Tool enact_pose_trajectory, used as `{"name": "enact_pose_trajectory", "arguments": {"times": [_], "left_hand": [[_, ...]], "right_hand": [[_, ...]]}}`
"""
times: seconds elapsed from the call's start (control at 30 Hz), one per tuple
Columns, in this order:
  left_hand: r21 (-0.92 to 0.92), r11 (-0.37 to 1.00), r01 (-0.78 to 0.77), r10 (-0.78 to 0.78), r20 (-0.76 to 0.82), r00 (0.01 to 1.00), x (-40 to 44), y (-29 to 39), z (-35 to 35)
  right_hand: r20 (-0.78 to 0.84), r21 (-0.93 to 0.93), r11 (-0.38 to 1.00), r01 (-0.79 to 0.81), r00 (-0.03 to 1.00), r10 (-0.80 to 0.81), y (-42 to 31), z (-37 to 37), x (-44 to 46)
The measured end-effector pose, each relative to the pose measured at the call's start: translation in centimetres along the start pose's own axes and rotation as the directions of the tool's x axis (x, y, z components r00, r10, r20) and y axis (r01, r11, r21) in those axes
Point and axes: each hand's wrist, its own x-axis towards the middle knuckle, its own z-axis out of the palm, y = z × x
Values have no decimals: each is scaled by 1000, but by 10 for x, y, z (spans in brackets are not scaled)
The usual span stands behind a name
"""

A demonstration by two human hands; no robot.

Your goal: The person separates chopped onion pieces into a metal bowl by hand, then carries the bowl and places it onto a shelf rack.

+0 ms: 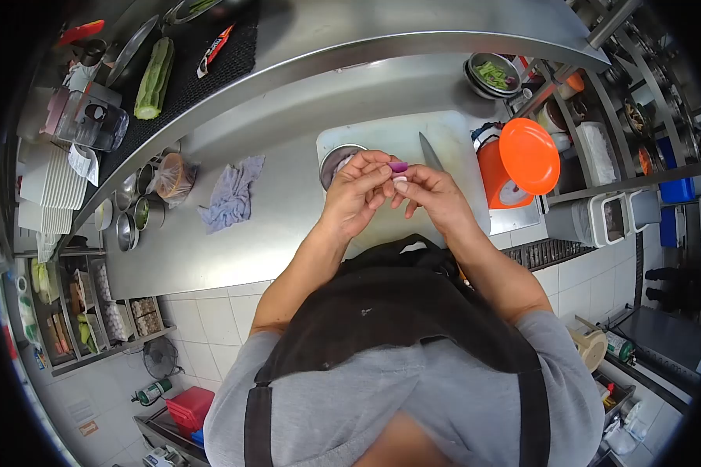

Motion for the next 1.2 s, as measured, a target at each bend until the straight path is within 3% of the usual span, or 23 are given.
{"name": "enact_pose_trajectory", "arguments": {"times": [0.2,0.27,0.3,0.37,0.4,0.47,0.6,0.67,0.77,0.87,1.0,1.07,1.2], "left_hand": [[109,994,-27,39,-109,993,-3,1,3],[301,951,-73,130,-173,976,-3,4,-4],[299,951,-75,132,-176,976,-2,6,-9],[677,736,7,242,-274,931,0,7,-24],[676,737,6,245,-275,930,-2,7,-29],[972,235,-20,265,-44,963,-4,5,-37],[952,280,-120,283,38,958,-13,9,-18],[876,482,13,104,-72,992,-16,10,-4],[864,501,-47,82,7,997,-19,8,7],[791,601,-117,124,53,991,-19,1,1],[776,612,-157,195,44,980,-19,-3,8],[931,279,-236,241,170,956,-21,5,20],[932,209,-296,285,232,930,-19,1,20]], "right_hand": [[-53,-77,997,-16,999,12,-6,4,-7],[-120,-105,994,-28,993,15,-6,3,-8],[-117,-107,994,-30,993,18,-5,2,-8],[-119,-123,992,-31,993,16,-3,-2,-8],[-116,-124,992,-32,993,17,-2,-2,-8],[-89,-87,996,-13,996,6,-3,-3,-9],[-100,-64,997,-37,995,30,-2,-3,-10],[-42,-140,990,-6,999,0,-2,-5,-9],[-55,-123,991,-46,998,39,-8,-1,-11],[-106,-97,994,-48,994,37,-9,1,-16],[-80,-193,981,-32,997,17,-5,3,-21],[-85,-242,970,-37,996,17,-6,8,-23],[-141,-143,986,-81,988,60,-5,13,-25]]}}
